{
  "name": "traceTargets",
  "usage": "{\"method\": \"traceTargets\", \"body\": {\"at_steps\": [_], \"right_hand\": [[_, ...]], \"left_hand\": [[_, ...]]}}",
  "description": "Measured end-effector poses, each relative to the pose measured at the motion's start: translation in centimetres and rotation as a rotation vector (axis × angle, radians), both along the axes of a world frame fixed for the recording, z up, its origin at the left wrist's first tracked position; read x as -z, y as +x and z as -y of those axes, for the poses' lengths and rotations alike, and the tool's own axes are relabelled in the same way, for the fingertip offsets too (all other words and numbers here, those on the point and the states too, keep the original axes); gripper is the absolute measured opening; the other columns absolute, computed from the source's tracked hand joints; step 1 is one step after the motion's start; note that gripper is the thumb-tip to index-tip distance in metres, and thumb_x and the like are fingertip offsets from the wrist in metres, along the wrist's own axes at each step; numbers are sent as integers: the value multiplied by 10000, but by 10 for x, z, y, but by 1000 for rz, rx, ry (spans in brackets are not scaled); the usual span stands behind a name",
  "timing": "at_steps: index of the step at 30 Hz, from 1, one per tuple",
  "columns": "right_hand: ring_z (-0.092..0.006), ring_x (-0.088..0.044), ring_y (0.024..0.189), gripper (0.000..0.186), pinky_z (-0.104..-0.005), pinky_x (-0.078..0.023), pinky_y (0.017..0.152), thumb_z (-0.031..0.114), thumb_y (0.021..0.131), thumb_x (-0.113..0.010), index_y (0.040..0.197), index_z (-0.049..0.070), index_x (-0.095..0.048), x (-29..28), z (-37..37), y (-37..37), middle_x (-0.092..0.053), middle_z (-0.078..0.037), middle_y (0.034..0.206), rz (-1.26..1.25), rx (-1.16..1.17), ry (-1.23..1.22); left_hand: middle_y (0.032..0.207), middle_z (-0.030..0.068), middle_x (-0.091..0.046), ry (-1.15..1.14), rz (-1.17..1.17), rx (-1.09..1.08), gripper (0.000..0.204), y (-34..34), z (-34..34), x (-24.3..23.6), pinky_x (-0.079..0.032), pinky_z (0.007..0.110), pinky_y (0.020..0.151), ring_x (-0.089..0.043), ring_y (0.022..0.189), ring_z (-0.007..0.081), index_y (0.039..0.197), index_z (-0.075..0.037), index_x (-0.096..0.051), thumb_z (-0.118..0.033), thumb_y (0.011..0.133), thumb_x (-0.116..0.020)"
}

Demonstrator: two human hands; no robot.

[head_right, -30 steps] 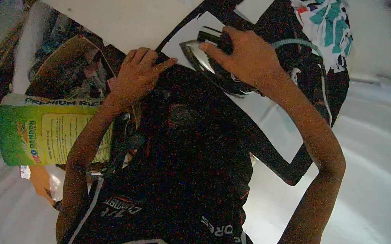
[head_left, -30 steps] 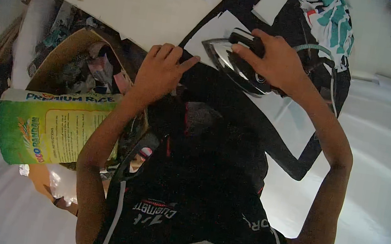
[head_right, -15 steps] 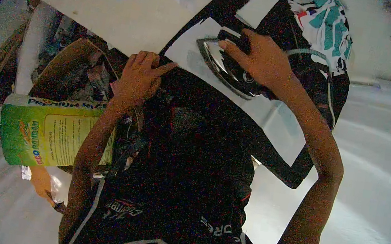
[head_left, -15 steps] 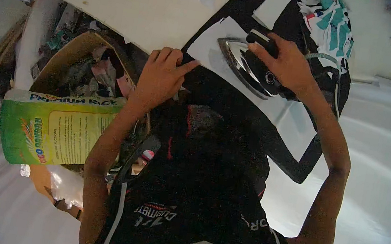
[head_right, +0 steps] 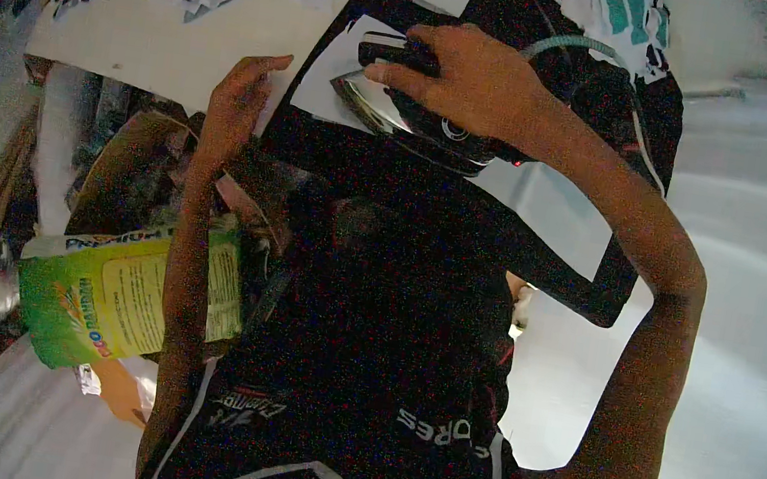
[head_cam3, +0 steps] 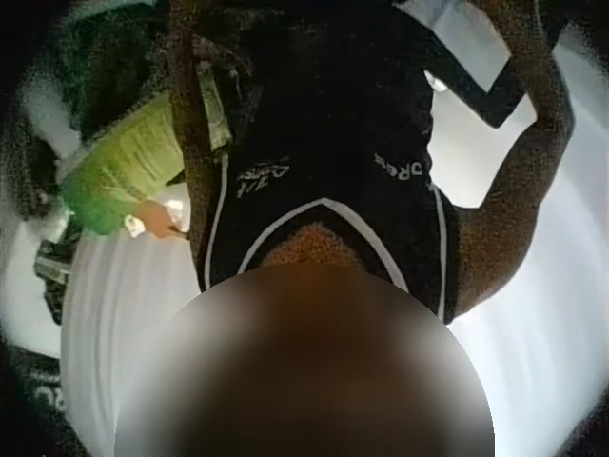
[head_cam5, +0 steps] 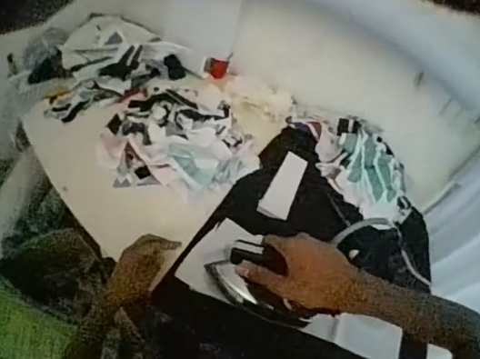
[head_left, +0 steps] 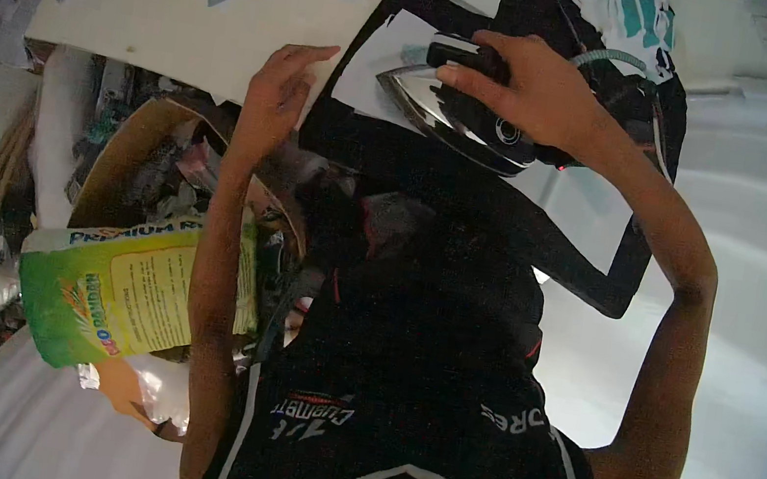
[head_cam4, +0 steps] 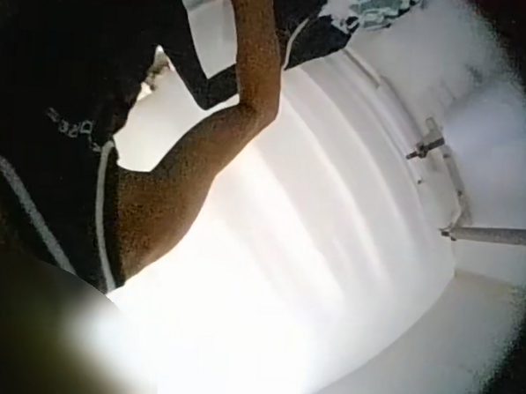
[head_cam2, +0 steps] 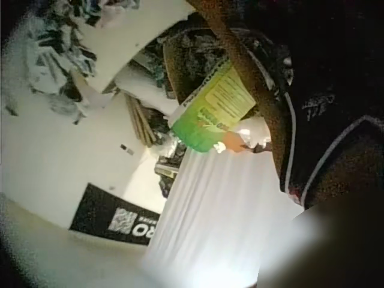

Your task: Ironing designs and labels onto black fabric pieces using a hand iron.

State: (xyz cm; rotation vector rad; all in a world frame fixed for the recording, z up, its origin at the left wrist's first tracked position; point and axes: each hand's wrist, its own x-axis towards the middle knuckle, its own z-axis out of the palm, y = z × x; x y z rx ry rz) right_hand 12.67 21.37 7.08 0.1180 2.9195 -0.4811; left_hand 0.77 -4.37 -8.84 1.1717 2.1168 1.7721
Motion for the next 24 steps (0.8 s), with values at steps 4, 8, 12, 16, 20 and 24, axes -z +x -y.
{"method": "traceTargets", "body": {"at_steps": [4,8,12,16,20,24], "right_hand": [[-348,-674,882,744,-423,-551,784,655,886,-535,1220,-5,-613,8,0,2,-678,-219,956,-61,-74,66],[-313,-663,903,718,-400,-540,785,630,894,-558,1228,-4,-615,5,8,4,-661,-208,964,-31,-61,110],[-310,-646,942,726,-400,-535,795,637,899,-544,1246,2,-605,7,9,3,-649,-201,989,-38,-86,144],[-314,-649,900,724,-398,-537,775,644,903,-528,1223,0,-610,5,11,-3,-652,-197,974,1,-144,128],[-327,-650,869,714,-412,-538,760,648,905,-517,1180,-2,-623,14,13,-12,-656,-192,943,65,-152,118],[-324,-660,814,713,-420,-546,719,648,908,-512,1180,-2,-623,21,13,-12,-656,-197,877,91,-108,138]], "left_hand": [[1351,62,-563,-282,-445,28,448,-4,-2,5,-395,402,1041,-474,1296,277,1290,-146,-616,9,884,-508],[1443,-7,-504,-439,-534,153,463,-7,3,1,-282,415,1124,-405,1373,253,1306,-157,-604,-29,870,-518],[1440,-12,-508,-460,-504,175,453,-11,5,4,-263,412,1136,-387,1388,241,1319,-153,-594,-73,878,-524],[1442,-21,-505,-453,-502,165,475,-12,5,2,-256,413,1142,-382,1391,238,1339,-153,-576,-67,875,-518],[1442,-22,-506,-471,-491,173,478,-13,4,-2,-260,409,1142,-385,1389,228,1347,-154,-569,-60,881,-528],[1446,-22,-501,-505,-553,168,468,-11,5,5,-270,417,1139,-384,1390,227,1356,-150,-560,-62,898,-518]]}}
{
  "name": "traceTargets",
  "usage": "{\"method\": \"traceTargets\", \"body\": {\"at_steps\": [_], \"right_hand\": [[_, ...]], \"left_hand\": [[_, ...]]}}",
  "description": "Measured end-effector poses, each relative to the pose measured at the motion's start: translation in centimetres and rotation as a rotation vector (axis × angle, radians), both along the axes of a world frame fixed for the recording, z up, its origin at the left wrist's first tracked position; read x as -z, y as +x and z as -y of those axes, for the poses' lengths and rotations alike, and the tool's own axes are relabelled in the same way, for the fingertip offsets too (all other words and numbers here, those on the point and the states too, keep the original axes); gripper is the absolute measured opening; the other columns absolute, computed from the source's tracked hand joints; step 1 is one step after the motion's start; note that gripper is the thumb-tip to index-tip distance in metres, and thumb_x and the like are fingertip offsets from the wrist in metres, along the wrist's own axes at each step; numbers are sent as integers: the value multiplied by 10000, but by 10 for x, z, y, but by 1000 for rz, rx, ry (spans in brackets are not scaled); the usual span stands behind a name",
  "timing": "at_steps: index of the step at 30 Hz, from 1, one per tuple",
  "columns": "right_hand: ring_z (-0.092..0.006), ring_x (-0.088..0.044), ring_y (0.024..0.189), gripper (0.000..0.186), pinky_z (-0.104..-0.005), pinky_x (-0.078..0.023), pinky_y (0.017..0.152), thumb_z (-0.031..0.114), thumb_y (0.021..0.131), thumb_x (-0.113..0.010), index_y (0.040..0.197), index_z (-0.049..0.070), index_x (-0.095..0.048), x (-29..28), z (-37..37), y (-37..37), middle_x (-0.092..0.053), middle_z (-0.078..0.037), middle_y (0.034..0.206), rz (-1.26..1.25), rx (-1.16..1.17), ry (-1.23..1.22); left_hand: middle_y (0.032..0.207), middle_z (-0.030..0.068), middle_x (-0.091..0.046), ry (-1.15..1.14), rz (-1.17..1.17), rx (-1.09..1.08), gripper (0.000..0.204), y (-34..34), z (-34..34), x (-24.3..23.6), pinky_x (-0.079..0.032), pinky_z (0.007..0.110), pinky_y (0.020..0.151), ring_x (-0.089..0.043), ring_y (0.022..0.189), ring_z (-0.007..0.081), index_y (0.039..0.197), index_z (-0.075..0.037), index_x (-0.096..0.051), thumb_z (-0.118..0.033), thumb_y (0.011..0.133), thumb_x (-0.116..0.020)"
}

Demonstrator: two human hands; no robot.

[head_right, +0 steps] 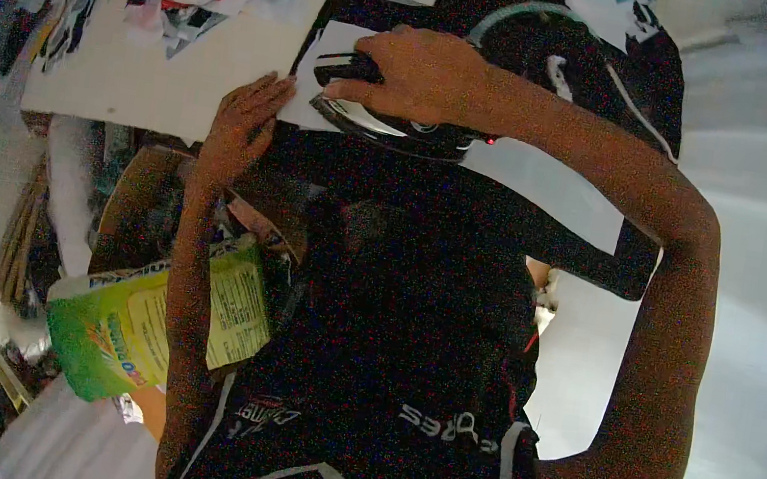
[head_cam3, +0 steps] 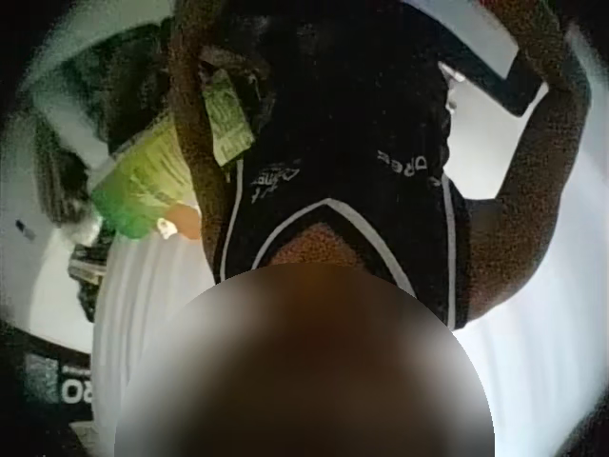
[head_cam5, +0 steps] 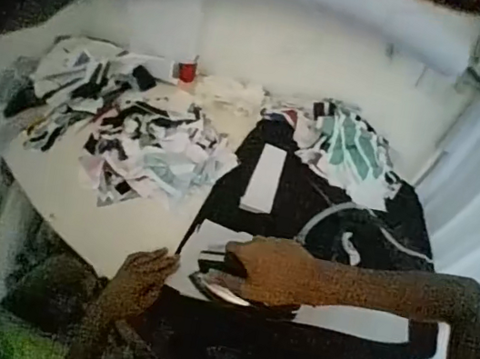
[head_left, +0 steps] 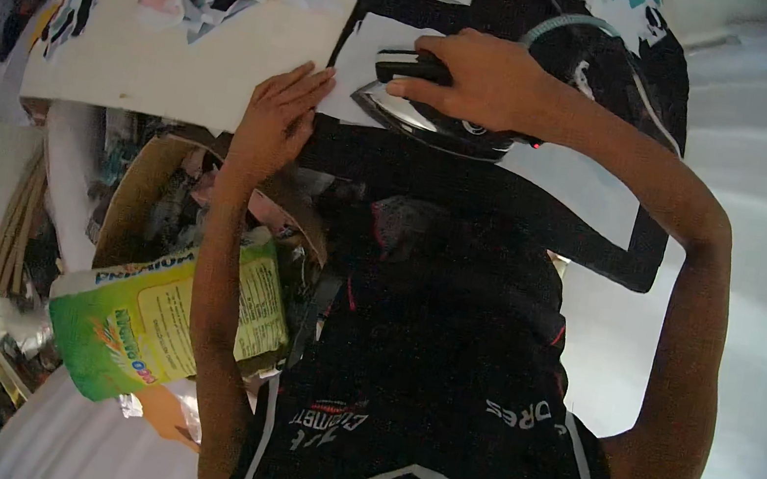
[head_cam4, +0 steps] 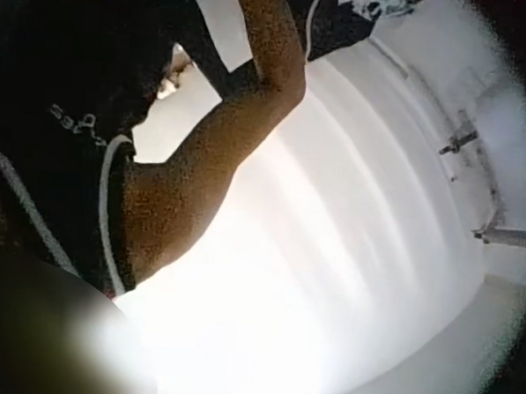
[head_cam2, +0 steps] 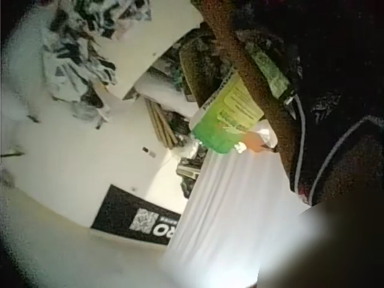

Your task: Ironing designs and labels onto black fabric pieces using a hand iron.

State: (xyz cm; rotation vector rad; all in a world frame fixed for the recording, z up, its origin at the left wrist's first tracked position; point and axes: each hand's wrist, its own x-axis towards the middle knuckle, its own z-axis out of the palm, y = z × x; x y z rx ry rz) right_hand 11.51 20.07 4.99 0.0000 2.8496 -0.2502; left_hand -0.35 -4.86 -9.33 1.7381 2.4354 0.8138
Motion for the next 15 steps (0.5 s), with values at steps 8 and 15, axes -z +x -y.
{"method": "traceTargets", "body": {"at_steps": [8,15], "right_hand": [[-325,-658,748,695,-415,-544,691,630,920,-506,1153,-13,-628,5,-23,24,-639,-189,789,27,85,-33],[-278,-634,700,614,-399,-509,650,597,946,-491,1085,15,-632,7,-62,84,-620,-158,754,-18,289,-19]], "left_hand": [[1467,-9,-476,-13,-49,-21,455,5,-4,-2,-276,424,1143,-378,1397,228,1379,-148,-539,-73,934,-482],[1471,-6,-472,-12,-81,9,465,-7,-1,13,-274,435,1143,-378,1398,238,1388,-167,-533,-74,936,-474]]}}
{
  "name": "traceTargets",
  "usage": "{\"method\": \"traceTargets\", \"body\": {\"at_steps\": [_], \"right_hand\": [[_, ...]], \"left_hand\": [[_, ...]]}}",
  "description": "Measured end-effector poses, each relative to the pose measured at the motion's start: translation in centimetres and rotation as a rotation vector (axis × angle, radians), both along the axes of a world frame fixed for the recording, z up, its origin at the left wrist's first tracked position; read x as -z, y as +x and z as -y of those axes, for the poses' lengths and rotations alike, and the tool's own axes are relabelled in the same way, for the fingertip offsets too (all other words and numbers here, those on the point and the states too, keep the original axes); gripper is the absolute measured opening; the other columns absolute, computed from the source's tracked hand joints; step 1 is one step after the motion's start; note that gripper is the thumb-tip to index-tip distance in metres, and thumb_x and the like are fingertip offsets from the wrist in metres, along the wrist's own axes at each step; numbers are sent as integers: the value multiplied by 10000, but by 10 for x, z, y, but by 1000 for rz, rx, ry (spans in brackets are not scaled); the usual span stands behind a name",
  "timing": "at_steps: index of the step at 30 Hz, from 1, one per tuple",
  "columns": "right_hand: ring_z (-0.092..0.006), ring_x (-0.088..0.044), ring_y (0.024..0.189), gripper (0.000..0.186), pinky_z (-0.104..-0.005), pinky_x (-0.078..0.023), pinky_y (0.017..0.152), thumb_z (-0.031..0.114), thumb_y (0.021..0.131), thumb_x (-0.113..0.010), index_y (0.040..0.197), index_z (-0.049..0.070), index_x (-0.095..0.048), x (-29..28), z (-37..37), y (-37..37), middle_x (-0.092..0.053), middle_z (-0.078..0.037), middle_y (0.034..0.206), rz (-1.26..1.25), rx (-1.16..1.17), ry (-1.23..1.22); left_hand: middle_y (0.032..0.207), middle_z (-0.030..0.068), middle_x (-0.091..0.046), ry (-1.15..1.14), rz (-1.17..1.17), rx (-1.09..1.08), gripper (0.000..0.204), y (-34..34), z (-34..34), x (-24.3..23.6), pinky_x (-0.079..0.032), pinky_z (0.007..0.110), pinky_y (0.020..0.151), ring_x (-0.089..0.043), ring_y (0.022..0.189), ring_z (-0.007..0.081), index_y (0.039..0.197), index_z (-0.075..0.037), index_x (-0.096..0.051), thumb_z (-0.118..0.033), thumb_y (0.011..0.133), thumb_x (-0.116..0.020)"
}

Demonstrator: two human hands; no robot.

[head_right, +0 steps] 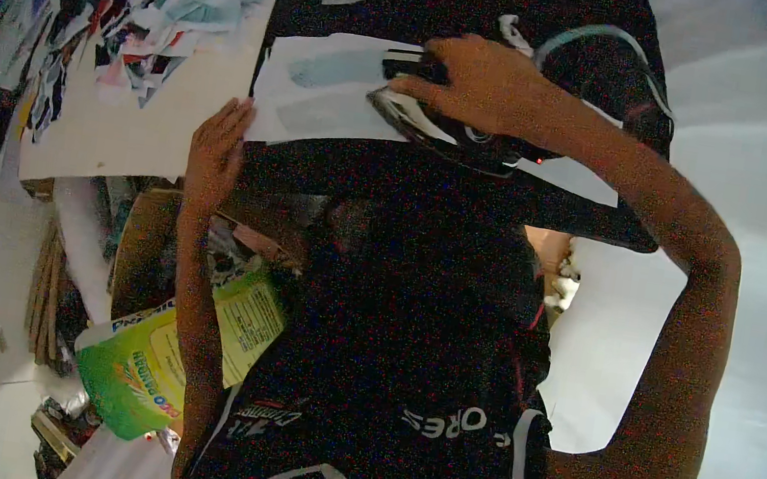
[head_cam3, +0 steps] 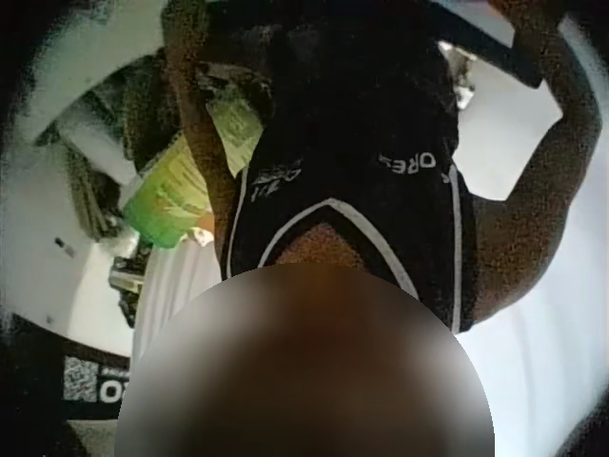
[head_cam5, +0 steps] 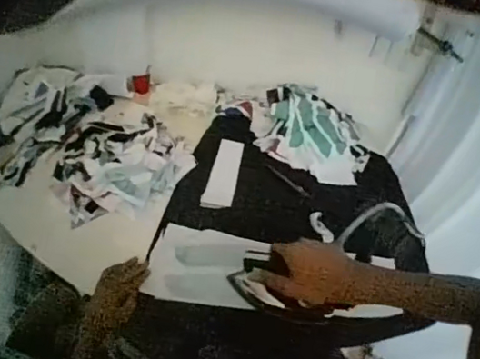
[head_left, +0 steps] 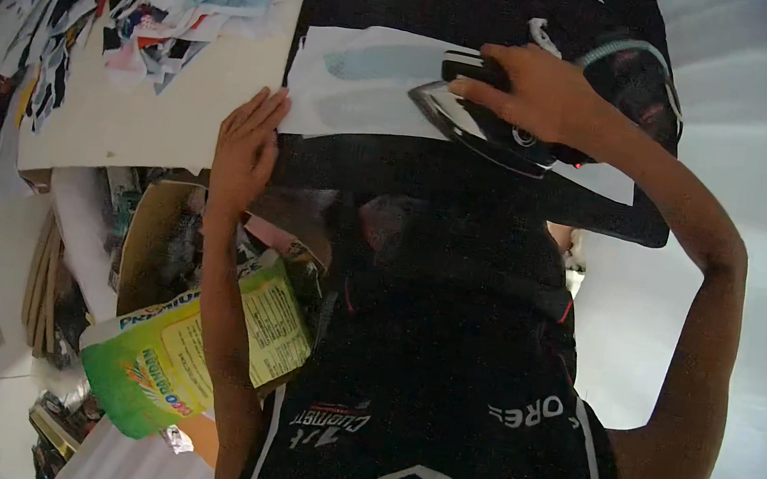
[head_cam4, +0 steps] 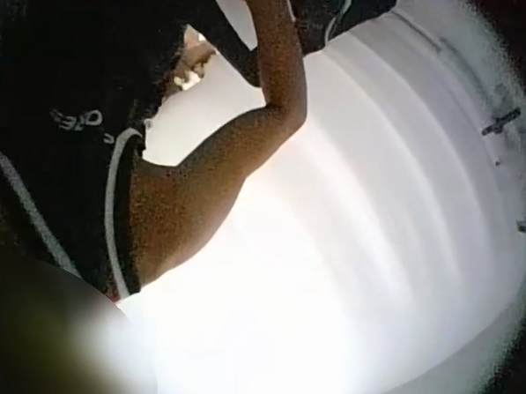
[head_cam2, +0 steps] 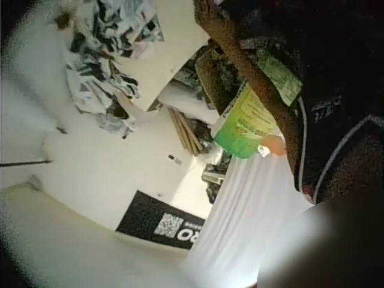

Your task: Ironing designs and labels onto black fabric pieces using a hand iron.

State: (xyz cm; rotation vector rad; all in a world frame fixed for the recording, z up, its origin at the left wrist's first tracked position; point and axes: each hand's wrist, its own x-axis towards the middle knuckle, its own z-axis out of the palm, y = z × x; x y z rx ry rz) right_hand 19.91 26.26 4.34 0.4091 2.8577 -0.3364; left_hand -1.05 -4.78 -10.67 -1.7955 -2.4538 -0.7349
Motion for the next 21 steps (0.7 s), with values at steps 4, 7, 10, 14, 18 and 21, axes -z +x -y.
{"method": "traceTargets", "body": {"at_steps": [4,7,10,14,18,21], "right_hand": [[-332,-683,757,660,-428,-543,724,619,926,-501,1031,-14,-657,-1,-22,52,-681,-180,800,-102,181,-105],[-333,-682,801,624,-442,-532,756,595,933,-513,1054,-1,-652,-7,-32,91,-683,-195,849,-77,322,-140],[-317,-677,884,583,-398,-501,794,555,926,-554,1147,22,-637,-9,-47,128,-692,-191,943,-32,505,-200],[-305,-685,891,604,-378,-500,812,543,922,-559,1145,-14,-628,-7,-63,170,-694,-204,941,-6,710,-145],[-293,-656,752,617,-398,-485,735,542,917,-560,1070,-50,-637,-7,-80,223,-674,-201,803,-150,786,-83],[-208,-622,720,600,-380,-481,722,532,913,-574,1017,-55,-645,-5,-90,239,-658,-167,771,-188,889,-181]], "left_hand": [[1463,20,-481,50,-3,12,464,9,-2,-11,-288,434,1136,-389,1390,260,1379,-153,-544,-41,936,-468],[1453,24,-494,66,15,7,475,14,-4,-18,-296,438,1134,-396,1386,271,1374,-146,-549,-15,924,-473],[1435,3,-514,78,51,-9,488,12,-3,-11,-309,447,1127,-407,1379,272,1369,-157,-558,-1,913,-484],[1394,30,-555,68,102,-40,440,9,-5,-4,-335,438,1111,-433,1359,284,1328,-141,-599,-3,930,-472],[1385,62,-558,90,61,-22,412,8,-9,-12,-338,435,1106,-431,1360,284,1314,-111,-605,-9,942,-458],[1410,56,-536,78,54,-27,467,10,-10,-14,-357,430,1101,-435,1357,287,1323,-120,-599,32,913,-437]]}}
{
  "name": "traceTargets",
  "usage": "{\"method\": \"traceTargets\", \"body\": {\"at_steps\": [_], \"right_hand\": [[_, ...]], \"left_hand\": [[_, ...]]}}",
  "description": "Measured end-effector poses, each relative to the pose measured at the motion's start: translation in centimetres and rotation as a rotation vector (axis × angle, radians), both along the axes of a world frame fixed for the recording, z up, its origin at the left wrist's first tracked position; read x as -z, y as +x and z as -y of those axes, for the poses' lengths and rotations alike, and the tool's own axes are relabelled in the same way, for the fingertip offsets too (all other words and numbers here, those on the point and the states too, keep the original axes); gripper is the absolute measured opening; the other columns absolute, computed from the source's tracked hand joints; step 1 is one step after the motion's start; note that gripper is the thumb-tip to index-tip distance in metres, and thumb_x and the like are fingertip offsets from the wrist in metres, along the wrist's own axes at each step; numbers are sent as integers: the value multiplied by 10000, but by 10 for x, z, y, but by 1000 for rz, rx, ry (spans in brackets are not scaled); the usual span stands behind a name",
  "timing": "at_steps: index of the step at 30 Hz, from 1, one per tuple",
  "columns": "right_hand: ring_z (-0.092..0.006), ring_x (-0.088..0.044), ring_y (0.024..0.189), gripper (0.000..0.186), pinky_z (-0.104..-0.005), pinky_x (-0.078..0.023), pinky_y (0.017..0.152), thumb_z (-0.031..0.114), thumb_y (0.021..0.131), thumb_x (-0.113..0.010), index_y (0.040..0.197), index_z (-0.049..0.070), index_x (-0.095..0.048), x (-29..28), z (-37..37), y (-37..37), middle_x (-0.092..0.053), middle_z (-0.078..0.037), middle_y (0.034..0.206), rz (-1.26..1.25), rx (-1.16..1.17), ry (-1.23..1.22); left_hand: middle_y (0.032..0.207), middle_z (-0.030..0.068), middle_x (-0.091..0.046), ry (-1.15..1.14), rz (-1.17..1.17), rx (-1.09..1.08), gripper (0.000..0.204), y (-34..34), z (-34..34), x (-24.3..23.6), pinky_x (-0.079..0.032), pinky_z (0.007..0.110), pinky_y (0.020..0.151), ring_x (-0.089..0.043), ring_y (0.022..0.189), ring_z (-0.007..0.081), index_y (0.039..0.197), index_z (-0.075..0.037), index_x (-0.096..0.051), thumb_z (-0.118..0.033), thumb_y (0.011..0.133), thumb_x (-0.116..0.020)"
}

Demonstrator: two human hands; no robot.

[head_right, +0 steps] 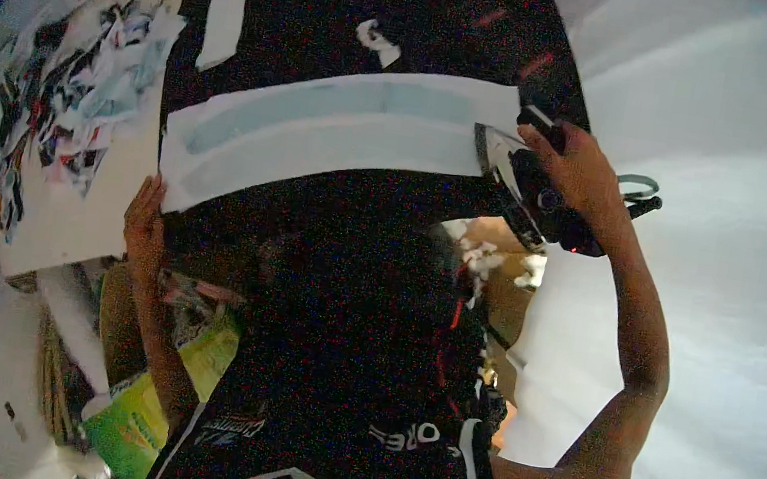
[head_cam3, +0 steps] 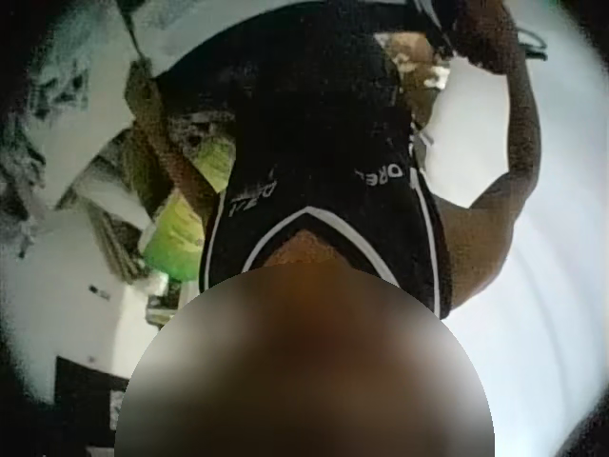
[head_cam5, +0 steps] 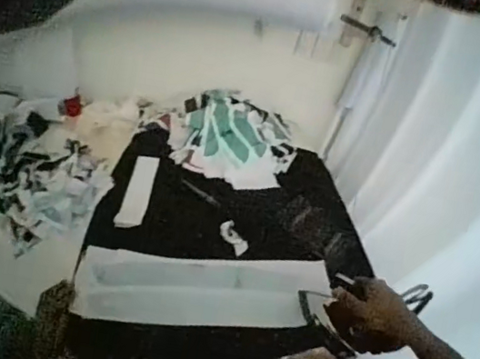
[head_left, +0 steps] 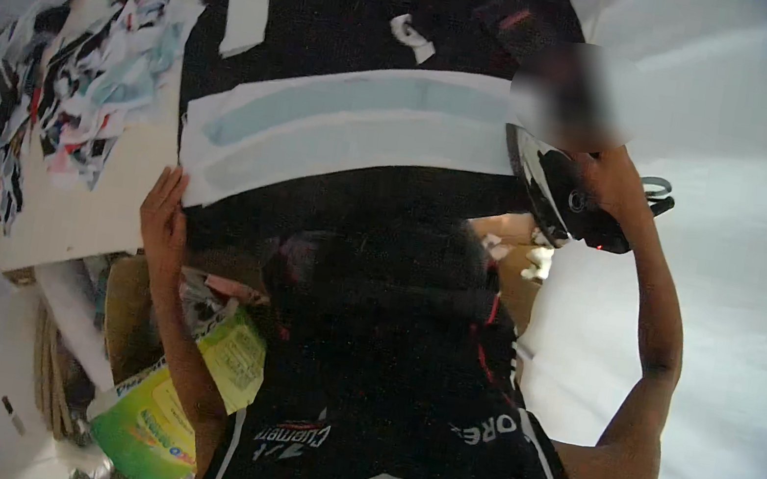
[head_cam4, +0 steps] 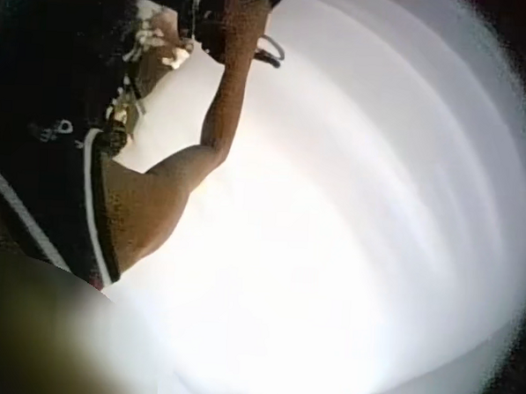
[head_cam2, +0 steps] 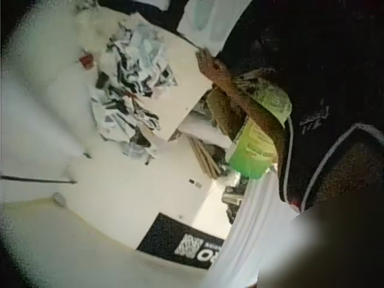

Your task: Ironing designs and labels onto black fabric pieces using a hand iron.

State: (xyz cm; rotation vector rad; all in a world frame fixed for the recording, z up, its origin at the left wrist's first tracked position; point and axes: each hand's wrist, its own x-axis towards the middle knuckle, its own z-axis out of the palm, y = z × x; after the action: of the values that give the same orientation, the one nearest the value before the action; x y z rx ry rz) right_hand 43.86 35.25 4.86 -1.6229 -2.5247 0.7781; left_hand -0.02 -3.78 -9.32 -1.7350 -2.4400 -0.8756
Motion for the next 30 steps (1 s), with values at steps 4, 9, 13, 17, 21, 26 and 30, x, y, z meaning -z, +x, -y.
{"method": "traceTargets", "body": {"at_steps": [4,9,13,17,21,26,30], "right_hand": [[-171,-543,642,556,-346,-461,657,505,910,-599,880,-49,-628,-15,-18,5,-578,-79,665,17,68,-33],[-98,-430,462,559,-298,-358,430,548,887,-617,781,-2,-602,-49,-64,-20,-459,2,565,-132,54,-11],[-113,-451,479,700,-314,-398,482,678,846,-581,745,-14,-601,-41,-135,-47,-427,-6,525,-74,-142,228],[-239,-593,662,790,-392,-471,643,726,839,-539,910,-49,-667,-35,-171,-92,-584,-152,698,78,-181,198],[-365,-666,889,739,-451,-524,771,680,889,-508,1217,30,-626,1,-206,-108,-655,-278,972,112,-287,149],[-386,-666,853,544,-451,-534,788,384,954,-550,1462,271,-389,55,-268,-100,-618,-218,1178,189,-853,778],[-383,-640,914,536,-463,-512,779,577,943,-473,1312,198,-559,18,-212,-115,-628,-220,1035,249,-543,514]], "left_hand": [[1404,61,-541,-48,41,-81,489,14,-5,-8,-362,440,1099,-438,1358,276,1331,-111,-589,53,890,-458],[1382,76,-554,-87,-21,-93,439,3,4,-2,-386,441,1077,-461,1332,285,1323,-98,-588,4,905,-500],[1258,123,-612,-96,-129,-394,303,18,-25,6,-432,440,1014,-532,1218,331,1214,-70,-650,-124,929,-563],[1146,140,-630,-123,-318,-521,228,35,-36,1,-453,451,946,-567,1096,336,1082,-49,-677,-201,930,-600],[994,132,-642,-105,-259,-503,205,39,-44,-14,-472,445,806,-584,949,324,950,-38,-647,-241,930,-629],[848,96,-587,156,366,-412,252,62,-64,-50,-469,366,761,-578,807,218,975,-23,-616,-274,967,-601],[873,53,-576,140,487,-164,263,106,-130,-67,-480,326,707,-552,758,148,1114,-28,-571,-261,991,-555]]}}
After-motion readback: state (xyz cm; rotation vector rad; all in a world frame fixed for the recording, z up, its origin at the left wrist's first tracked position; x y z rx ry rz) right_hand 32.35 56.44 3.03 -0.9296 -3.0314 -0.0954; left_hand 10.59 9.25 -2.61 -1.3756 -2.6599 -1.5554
